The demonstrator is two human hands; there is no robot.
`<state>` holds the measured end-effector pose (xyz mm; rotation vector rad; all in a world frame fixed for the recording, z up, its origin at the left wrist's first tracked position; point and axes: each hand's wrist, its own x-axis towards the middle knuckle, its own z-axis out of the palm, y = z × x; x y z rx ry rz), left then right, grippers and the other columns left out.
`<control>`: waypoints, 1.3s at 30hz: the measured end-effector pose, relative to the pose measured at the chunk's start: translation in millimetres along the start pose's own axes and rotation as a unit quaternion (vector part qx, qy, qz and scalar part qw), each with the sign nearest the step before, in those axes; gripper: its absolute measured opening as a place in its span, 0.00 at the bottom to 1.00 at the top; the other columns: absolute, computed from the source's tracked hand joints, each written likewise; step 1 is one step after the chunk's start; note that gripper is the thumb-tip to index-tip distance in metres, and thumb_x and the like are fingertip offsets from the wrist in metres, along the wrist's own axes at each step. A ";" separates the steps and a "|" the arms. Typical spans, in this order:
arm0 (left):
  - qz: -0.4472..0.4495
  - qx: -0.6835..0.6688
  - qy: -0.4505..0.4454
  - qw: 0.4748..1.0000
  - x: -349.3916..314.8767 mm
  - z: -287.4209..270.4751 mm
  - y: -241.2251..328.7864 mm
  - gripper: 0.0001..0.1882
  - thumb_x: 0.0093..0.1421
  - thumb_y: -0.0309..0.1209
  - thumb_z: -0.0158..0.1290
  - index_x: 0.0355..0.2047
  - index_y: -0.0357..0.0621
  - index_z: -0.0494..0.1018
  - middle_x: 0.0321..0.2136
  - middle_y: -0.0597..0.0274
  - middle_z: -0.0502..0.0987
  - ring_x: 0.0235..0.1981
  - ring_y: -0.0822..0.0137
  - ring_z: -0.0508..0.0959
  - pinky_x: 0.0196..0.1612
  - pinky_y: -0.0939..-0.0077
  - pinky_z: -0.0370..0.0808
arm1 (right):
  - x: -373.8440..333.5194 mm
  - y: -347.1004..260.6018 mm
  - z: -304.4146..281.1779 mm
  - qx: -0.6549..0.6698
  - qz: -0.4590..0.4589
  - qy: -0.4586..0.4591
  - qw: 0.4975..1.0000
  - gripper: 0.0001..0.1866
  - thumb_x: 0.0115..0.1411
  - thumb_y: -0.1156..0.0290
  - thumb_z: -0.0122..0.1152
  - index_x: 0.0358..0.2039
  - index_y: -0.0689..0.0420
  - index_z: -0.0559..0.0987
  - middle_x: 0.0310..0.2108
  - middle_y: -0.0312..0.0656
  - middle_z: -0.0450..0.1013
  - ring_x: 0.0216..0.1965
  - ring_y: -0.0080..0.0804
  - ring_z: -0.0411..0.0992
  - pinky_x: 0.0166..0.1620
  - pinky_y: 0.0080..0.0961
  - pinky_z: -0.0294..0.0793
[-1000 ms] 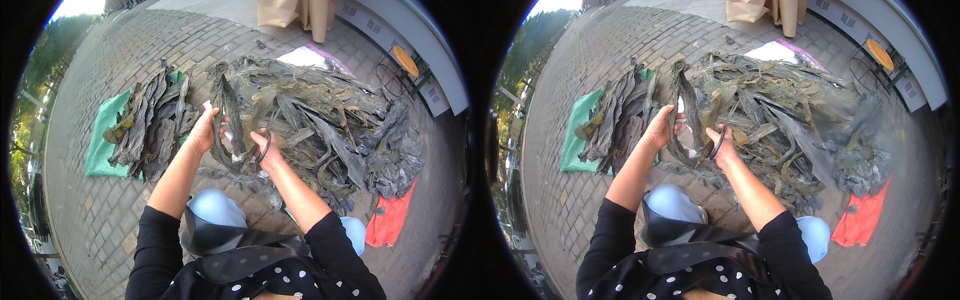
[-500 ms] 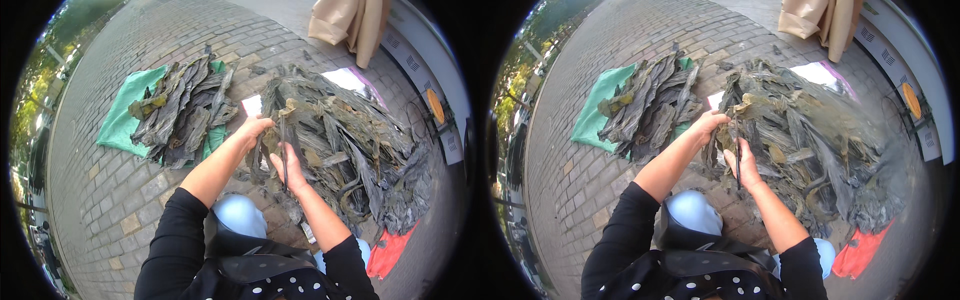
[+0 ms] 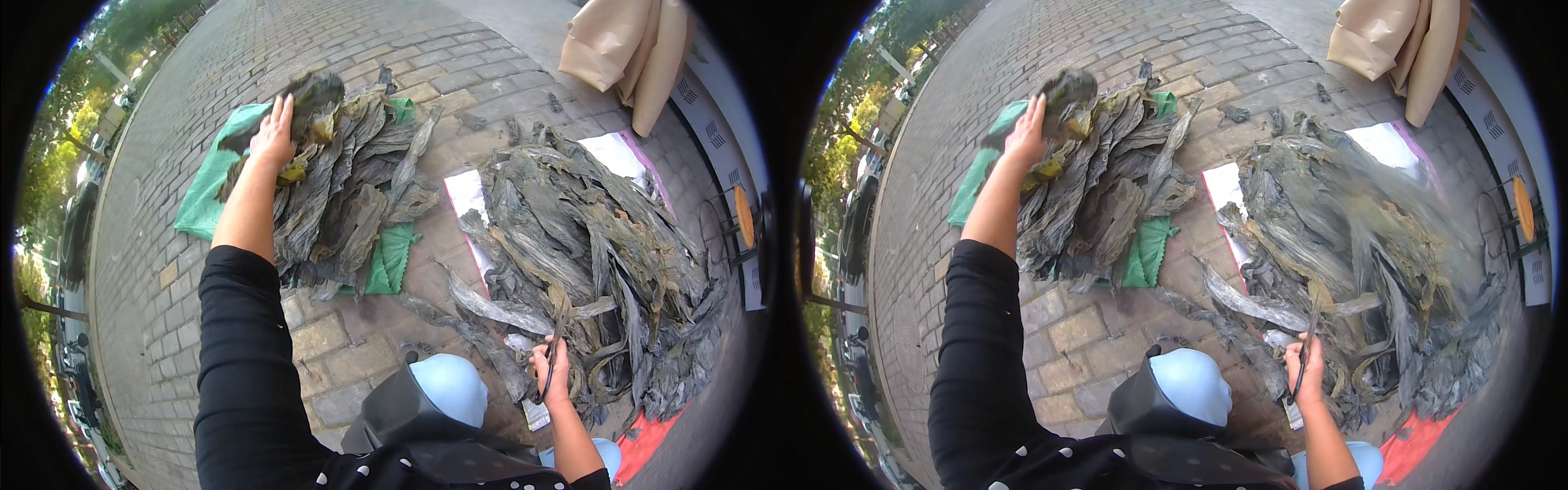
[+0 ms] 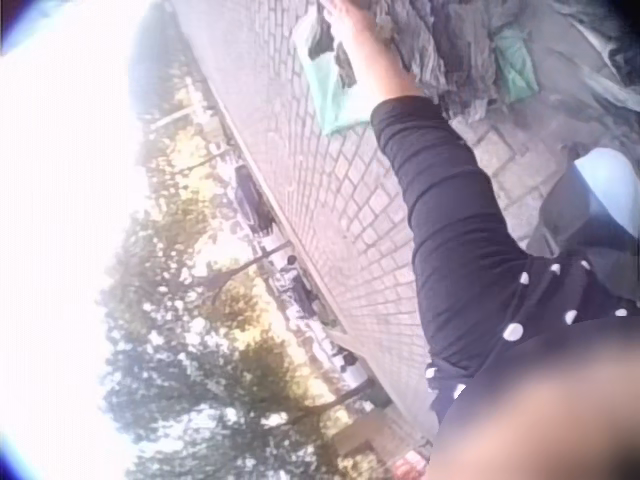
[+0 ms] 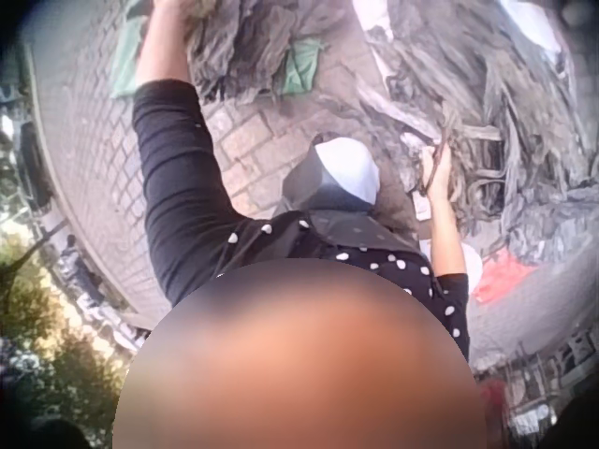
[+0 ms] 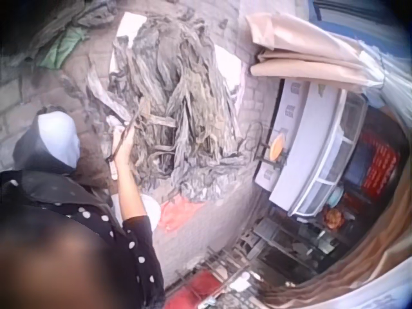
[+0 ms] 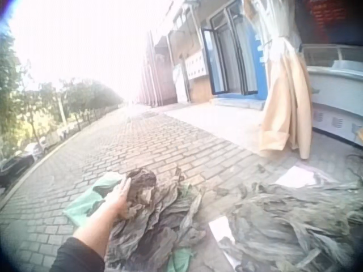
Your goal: The person sits on the ground and uses scissors to cut large, dark, crumpled fabric pieces into smaller strips. They repeatedly pick up pieces, cut them, and place the cut strips into a pile on a green mat to the left.
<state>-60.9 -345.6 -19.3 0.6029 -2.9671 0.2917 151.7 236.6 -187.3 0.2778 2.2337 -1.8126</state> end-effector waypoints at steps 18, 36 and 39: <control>-0.122 0.263 -0.278 0.916 -17.4 72.0 83.5 0.43 0.54 0.54 0.53 0.65 0.50 0.52 0.64 0.50 0.55 0.66 0.48 0.53 0.62 0.44 0.52 | -54.5 -20.2 -89.0 -0.045 0.076 -0.047 0.995 0.30 0.65 0.49 0.49 0.59 0.56 0.58 0.35 0.38 0.67 0.34 0.22 0.65 0.41 0.21 0.70; 0.603 -0.014 -0.129 0.787 -341.5 -12.4 657.6 0.42 0.44 0.52 0.62 0.57 0.47 0.62 0.58 0.54 0.62 0.60 0.56 0.61 0.58 0.52 0.61 | -116.0 -17.7 -262.8 0.497 -0.016 0.200 0.844 0.17 0.65 0.52 0.47 0.49 0.45 0.65 0.35 0.44 0.72 0.35 0.33 0.70 0.39 0.32 0.70; 0.610 -0.040 -0.122 0.782 -354.2 -2.1 646.7 0.33 0.46 0.47 0.61 0.49 0.43 0.68 0.47 0.54 0.68 0.53 0.54 0.66 0.51 0.62 0.70 | -116.0 -11.2 -273.8 0.470 -0.001 0.172 0.866 0.16 0.65 0.58 0.51 0.50 0.47 0.64 0.33 0.40 0.72 0.32 0.27 0.71 0.35 0.26 0.71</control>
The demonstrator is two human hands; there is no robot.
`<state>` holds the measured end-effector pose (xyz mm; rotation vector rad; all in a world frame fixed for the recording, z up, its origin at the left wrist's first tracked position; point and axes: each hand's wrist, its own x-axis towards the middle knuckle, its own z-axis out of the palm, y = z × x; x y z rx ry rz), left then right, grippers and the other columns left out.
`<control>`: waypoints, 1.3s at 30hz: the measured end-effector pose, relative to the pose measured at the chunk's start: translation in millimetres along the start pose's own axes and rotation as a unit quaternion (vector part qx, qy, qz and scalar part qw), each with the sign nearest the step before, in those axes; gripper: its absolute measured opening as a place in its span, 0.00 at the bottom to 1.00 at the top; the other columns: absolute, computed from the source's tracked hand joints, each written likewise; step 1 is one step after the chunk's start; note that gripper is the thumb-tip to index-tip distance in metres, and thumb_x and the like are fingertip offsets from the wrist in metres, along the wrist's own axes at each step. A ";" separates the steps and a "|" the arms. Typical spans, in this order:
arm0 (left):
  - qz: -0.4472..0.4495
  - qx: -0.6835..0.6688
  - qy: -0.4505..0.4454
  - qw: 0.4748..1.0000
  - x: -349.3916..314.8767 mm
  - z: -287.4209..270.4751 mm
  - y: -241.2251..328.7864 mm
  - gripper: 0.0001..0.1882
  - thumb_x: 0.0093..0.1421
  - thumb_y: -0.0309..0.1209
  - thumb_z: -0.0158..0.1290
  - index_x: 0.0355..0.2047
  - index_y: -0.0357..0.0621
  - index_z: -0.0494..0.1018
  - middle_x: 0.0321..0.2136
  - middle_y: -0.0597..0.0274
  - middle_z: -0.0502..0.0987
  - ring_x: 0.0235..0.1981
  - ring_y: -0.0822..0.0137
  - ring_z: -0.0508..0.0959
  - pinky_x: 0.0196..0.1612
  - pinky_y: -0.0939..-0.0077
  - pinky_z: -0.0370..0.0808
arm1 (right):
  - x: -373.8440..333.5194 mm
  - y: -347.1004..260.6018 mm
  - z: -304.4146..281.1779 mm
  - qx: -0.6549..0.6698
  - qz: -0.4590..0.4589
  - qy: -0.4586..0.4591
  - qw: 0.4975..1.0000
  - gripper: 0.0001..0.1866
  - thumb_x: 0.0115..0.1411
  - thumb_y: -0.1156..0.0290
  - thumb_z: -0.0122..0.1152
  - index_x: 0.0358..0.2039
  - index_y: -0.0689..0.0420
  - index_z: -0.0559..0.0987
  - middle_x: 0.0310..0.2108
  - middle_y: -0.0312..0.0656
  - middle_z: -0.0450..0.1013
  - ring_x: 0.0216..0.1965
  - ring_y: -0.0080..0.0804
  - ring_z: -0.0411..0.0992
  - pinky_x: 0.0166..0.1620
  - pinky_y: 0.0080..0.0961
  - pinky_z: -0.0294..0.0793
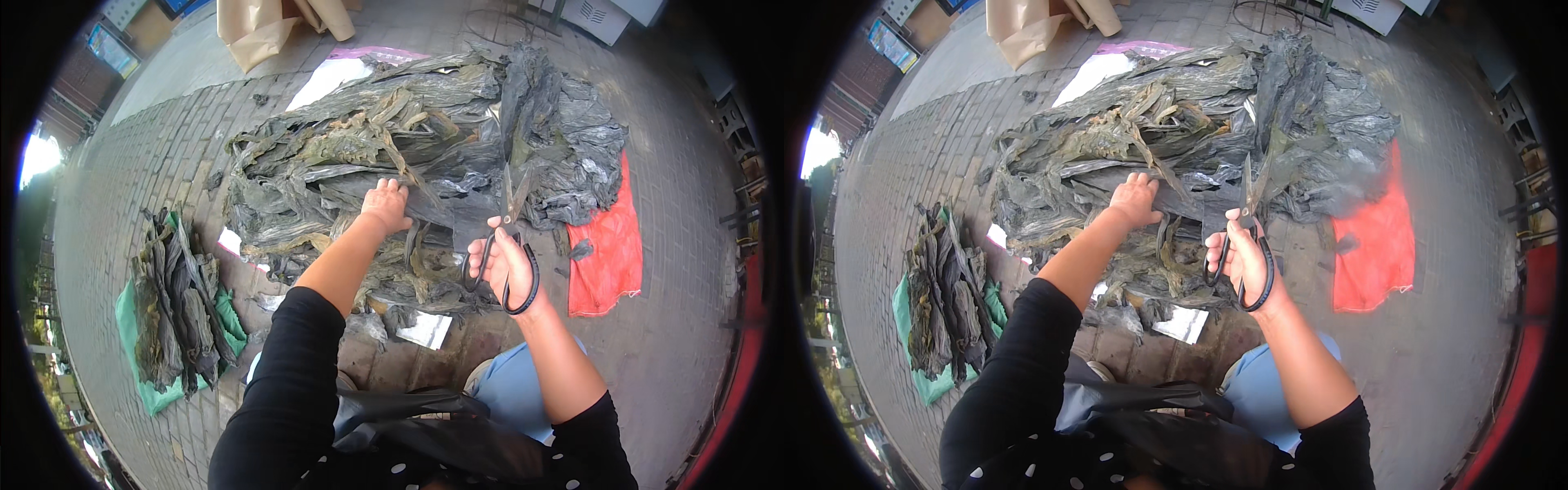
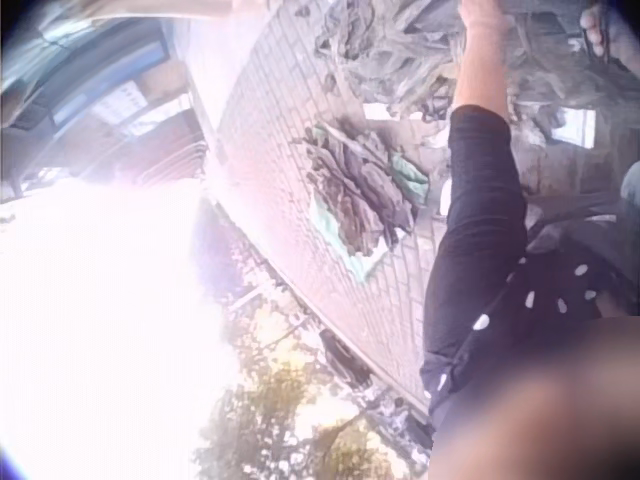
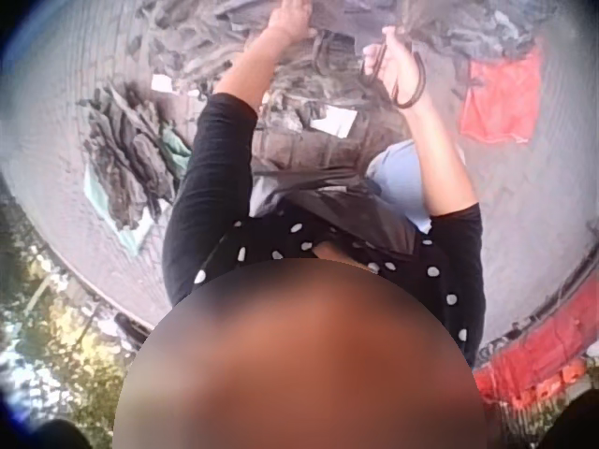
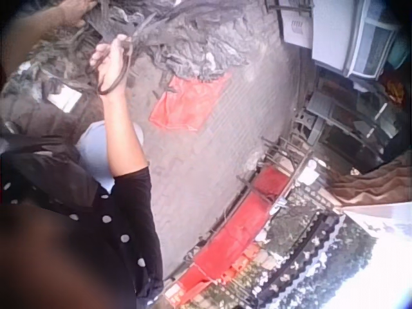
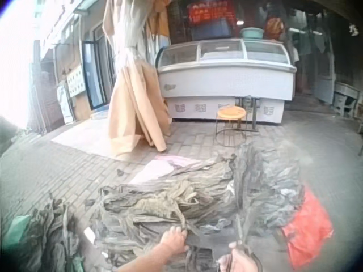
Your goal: The person sits on the ground and uses scissors to cut large, dark, crumpled fabric pieces into smaller strips. They repeatedly pick up pieces, cut them, and place the cut strips into a pile on a green mat to the left.
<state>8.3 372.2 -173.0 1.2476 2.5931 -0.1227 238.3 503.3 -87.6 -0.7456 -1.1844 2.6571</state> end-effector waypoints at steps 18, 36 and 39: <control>-0.013 0.022 0.161 0.987 -16.7 -78.3 27.7 0.14 0.52 0.28 0.52 0.39 0.56 0.76 0.37 0.65 0.77 0.37 0.56 0.78 0.39 0.61 0.75 | 49.6 -56.3 -109.2 0.122 -0.180 0.082 0.973 0.15 0.65 0.56 0.49 0.49 0.47 0.67 0.32 0.42 0.72 0.31 0.29 0.68 0.35 0.29 0.68; -0.077 0.133 -0.003 0.988 40.4 23.4 -11.1 0.11 0.58 0.28 0.46 0.42 0.49 0.71 0.41 0.60 0.77 0.48 0.59 0.75 0.51 0.57 0.69 | 55.1 -42.8 -120.0 0.013 -0.121 0.040 0.992 0.16 0.64 0.60 0.51 0.50 0.50 0.66 0.31 0.40 0.72 0.28 0.25 0.69 0.31 0.23 0.69; -0.067 0.104 0.053 0.991 41.2 -19.0 -40.7 0.10 0.57 0.29 0.48 0.39 0.50 0.73 0.35 0.56 0.79 0.36 0.54 0.80 0.39 0.63 0.77 | 54.2 -50.4 -119.2 0.002 -0.155 0.116 0.981 0.15 0.67 0.58 0.48 0.51 0.48 0.67 0.31 0.40 0.72 0.29 0.26 0.68 0.32 0.25 0.68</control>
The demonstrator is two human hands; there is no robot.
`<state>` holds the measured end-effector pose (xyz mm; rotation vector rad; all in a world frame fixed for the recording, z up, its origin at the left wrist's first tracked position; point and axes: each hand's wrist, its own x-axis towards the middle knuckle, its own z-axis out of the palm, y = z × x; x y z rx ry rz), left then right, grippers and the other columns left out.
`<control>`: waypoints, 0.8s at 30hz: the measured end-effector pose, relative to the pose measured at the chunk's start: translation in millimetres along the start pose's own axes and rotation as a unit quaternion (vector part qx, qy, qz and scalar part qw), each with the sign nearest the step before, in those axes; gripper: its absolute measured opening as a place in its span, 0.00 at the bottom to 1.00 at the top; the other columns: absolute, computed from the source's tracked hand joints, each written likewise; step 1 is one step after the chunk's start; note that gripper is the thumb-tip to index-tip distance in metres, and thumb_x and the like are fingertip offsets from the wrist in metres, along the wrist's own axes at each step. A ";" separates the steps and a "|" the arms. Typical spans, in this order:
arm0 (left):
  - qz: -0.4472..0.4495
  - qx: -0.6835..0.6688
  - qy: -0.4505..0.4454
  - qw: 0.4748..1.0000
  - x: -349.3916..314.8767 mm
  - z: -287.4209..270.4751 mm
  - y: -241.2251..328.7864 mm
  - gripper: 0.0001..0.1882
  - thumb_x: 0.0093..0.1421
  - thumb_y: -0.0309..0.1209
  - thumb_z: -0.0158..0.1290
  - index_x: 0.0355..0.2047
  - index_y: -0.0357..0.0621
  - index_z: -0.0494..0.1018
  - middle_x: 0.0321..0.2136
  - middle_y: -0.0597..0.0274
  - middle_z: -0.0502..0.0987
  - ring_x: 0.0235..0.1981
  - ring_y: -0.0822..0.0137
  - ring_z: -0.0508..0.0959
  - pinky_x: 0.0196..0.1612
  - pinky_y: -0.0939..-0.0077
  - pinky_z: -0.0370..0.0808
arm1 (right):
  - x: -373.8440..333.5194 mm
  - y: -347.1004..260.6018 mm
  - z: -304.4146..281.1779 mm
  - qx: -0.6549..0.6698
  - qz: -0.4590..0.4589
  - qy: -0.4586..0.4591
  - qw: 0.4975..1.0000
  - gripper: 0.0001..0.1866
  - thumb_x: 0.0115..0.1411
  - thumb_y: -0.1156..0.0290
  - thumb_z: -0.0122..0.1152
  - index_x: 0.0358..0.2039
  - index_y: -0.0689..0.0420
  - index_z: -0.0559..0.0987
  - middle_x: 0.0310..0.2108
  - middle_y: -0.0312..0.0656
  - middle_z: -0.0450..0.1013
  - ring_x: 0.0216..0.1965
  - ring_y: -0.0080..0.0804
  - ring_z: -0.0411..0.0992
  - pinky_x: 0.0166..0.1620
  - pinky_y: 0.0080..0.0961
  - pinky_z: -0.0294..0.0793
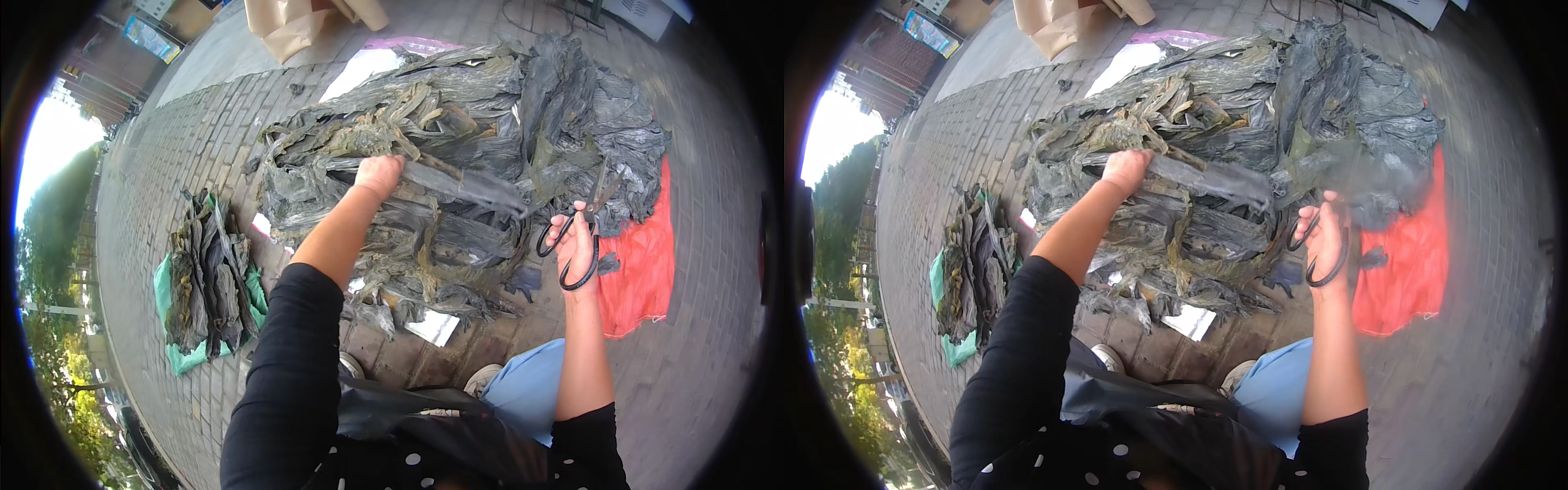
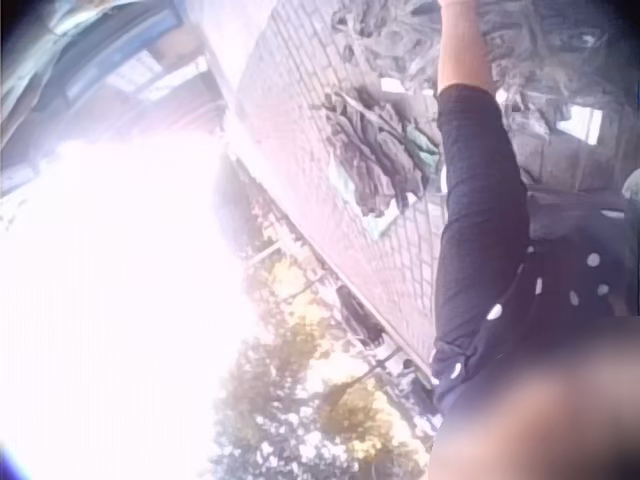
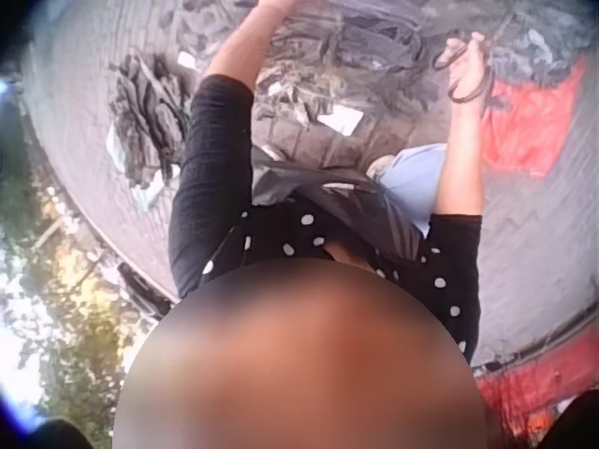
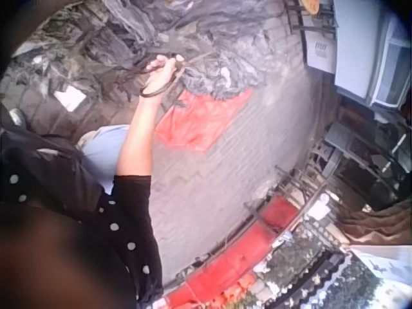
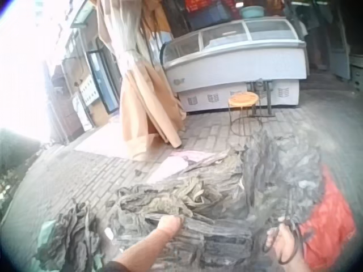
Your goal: The person sits on the ground and uses scissors to cut large, dark, crumpled fabric pieces into smaller strips. They repeatedly pick up pieces, cut them, and place the cut strips into a pile on a green mat to the left.
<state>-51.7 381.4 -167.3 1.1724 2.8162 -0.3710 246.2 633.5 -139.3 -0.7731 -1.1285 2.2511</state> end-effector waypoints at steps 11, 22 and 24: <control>-0.108 -0.550 0.278 0.780 -55.4 -193.6 -170.4 0.12 0.52 0.28 0.60 0.37 0.37 0.77 0.27 0.57 0.80 0.28 0.68 0.79 0.34 0.71 0.75 | -10.2 27.4 66.5 -0.041 0.004 -0.065 0.997 0.17 0.64 0.63 0.51 0.51 0.52 0.65 0.32 0.40 0.71 0.28 0.25 0.67 0.32 0.23 0.68; 0.078 -0.198 0.240 0.947 21.4 -179.2 -4.4 0.13 0.53 0.38 0.59 0.34 0.45 0.76 0.28 0.51 0.79 0.34 0.53 0.80 0.39 0.60 0.76 | -36.6 52.0 132.1 0.056 0.020 -0.060 0.996 0.16 0.65 0.60 0.50 0.50 0.48 0.65 0.31 0.42 0.72 0.30 0.28 0.69 0.33 0.27 0.69; 0.053 -0.192 0.153 0.968 8.2 -109.1 14.8 0.05 0.55 0.33 0.54 0.31 0.47 0.74 0.28 0.53 0.79 0.32 0.55 0.80 0.35 0.61 0.77 | -45.9 53.2 132.6 0.073 0.094 -0.004 0.993 0.17 0.63 0.58 0.53 0.49 0.49 0.66 0.32 0.43 0.71 0.29 0.31 0.68 0.33 0.30 0.69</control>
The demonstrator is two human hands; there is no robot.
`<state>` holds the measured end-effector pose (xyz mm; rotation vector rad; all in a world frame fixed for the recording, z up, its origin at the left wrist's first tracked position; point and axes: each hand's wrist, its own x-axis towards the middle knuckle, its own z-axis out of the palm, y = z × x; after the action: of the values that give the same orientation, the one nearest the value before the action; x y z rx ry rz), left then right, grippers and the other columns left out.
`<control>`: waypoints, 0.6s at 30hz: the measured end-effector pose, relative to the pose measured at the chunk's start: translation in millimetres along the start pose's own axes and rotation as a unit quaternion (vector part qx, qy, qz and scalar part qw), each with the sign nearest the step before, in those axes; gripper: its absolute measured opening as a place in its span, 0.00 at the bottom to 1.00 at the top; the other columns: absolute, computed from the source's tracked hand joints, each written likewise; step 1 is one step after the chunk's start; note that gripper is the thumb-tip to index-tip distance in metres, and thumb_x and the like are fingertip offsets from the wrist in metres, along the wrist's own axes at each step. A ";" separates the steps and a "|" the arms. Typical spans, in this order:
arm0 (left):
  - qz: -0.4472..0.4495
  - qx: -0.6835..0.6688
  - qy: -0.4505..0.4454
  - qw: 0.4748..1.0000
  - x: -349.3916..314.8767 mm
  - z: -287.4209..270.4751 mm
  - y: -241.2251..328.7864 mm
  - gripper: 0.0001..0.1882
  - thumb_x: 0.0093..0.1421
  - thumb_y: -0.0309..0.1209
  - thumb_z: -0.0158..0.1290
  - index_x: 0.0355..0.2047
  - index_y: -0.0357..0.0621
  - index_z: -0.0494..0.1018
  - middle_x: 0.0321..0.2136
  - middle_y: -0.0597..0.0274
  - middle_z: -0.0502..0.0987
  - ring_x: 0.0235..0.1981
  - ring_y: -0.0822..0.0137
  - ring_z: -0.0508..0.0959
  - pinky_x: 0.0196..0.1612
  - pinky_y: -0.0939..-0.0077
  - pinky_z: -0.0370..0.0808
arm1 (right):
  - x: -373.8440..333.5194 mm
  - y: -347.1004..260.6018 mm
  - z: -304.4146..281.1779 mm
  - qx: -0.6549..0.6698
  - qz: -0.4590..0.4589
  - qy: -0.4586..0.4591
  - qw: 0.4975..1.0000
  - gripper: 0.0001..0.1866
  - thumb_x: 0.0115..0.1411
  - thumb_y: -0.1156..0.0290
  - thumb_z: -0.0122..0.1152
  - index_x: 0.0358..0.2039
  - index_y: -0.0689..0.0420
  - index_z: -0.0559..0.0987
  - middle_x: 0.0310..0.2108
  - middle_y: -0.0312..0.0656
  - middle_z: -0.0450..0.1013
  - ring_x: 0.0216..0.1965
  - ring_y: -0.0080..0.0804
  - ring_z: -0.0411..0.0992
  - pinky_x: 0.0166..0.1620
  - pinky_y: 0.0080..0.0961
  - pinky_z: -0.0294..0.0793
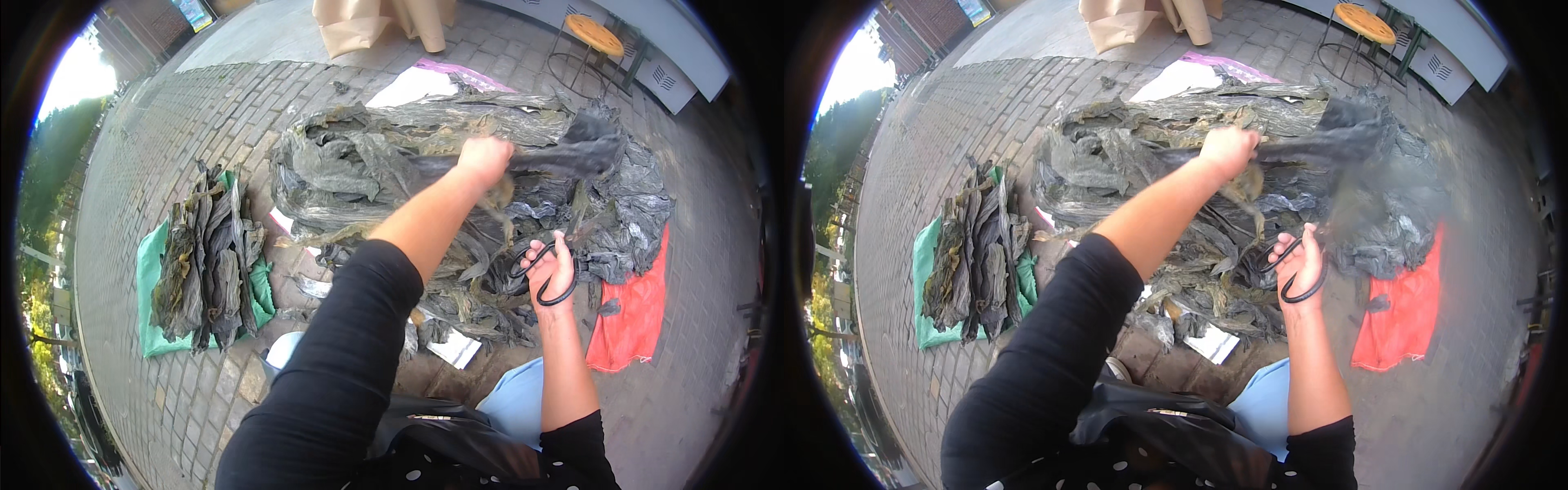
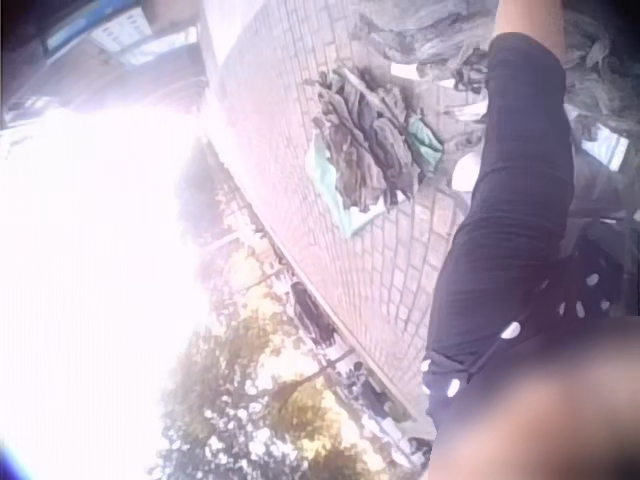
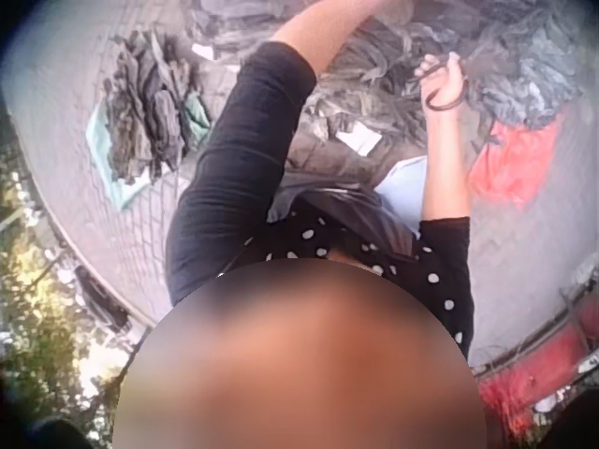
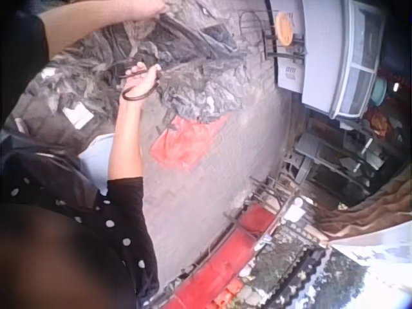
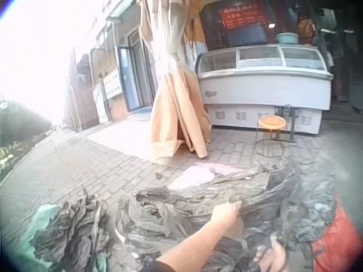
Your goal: The person sits on the ground and uses scissors to cut large, dark, crumpled fabric pieces into smaller strips. They repeatedly pick up pieces, cut them, and place the cut strips into a pile on a green mat to the left.
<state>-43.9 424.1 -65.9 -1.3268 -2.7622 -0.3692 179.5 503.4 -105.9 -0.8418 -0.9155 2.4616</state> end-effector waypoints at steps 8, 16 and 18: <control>0.040 0.080 0.155 0.984 -157.3 62.8 -113.1 0.21 0.48 0.23 0.50 0.46 0.43 0.71 0.51 0.53 0.70 0.57 0.55 0.65 0.61 0.58 0.58 | -5.5 -7.4 -19.7 -0.010 0.021 0.011 1.000 0.18 0.63 0.56 0.54 0.49 0.48 0.66 0.33 0.42 0.69 0.32 0.32 0.66 0.36 0.30 0.67; -0.074 0.266 -0.078 0.958 -141.0 72.5 -144.3 0.31 0.54 0.25 0.50 0.59 0.57 0.60 0.58 0.63 0.63 0.61 0.60 0.61 0.62 0.50 0.52 | 13.4 -1.1 -15.4 -0.058 -0.049 -0.010 0.997 0.13 0.64 0.60 0.53 0.48 0.45 0.68 0.32 0.42 0.73 0.31 0.30 0.71 0.33 0.28 0.72; -0.103 0.259 -0.133 0.951 -134.2 77.5 -139.8 0.22 0.55 0.27 0.50 0.52 0.59 0.67 0.44 0.66 0.71 0.50 0.64 0.69 0.54 0.56 0.60 | 14.5 -8.4 -15.4 -0.062 -0.062 -0.003 0.996 0.16 0.63 0.56 0.54 0.48 0.46 0.67 0.33 0.42 0.73 0.33 0.31 0.71 0.36 0.30 0.71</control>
<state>-63.6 256.1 -188.0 -1.0190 -2.9087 0.5380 179.8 524.1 -115.3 -0.7930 -1.0976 2.3213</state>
